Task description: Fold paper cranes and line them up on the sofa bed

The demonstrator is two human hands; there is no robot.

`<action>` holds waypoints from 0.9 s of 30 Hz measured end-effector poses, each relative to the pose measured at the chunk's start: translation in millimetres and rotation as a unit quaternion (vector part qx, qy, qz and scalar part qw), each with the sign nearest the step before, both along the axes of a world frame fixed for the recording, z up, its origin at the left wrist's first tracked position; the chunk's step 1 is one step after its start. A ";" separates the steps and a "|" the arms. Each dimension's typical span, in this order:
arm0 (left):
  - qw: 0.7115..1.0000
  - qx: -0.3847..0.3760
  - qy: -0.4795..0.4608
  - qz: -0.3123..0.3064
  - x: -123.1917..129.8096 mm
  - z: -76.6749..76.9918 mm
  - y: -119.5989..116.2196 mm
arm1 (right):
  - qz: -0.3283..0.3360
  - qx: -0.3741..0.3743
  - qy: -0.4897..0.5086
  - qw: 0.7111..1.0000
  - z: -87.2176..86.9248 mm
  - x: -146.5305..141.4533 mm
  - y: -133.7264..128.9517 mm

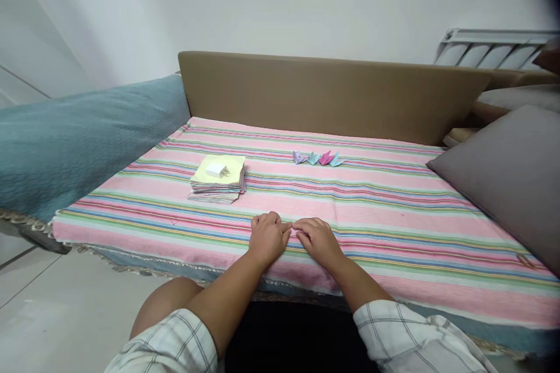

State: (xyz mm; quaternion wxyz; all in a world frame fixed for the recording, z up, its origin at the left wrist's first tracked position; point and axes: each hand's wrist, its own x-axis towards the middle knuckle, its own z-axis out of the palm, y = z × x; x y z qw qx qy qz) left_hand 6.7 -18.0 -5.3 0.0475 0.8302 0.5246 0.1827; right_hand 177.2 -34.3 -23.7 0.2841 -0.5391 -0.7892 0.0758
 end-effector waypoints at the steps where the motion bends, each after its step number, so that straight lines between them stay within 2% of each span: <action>1: 1.000 0.001 0.000 0.001 0.1 0.2 -0.1 | 0.005 0.011 -0.012 1.000 -0.5 0.2 0.1; 10: 1.000 -0.001 0.005 0.002 0.5 0.7 0.1 | 0.073 0.070 -0.100 0.990 0.3 5.7 -5.1; 20: 1.000 0.003 0.010 0.002 0.2 -0.3 0.7 | 0.024 0.127 -0.134 0.982 -8.6 14.3 -6.7; 25: 1.000 0.000 0.011 0.003 0.6 0.5 1.2 | 0.015 0.161 -0.121 0.979 -8.9 25.5 -7.4; 27: 1.000 -0.004 0.008 0.002 0.7 0.6 1.3 | -0.010 0.169 -0.096 0.981 -5.9 27.1 -9.3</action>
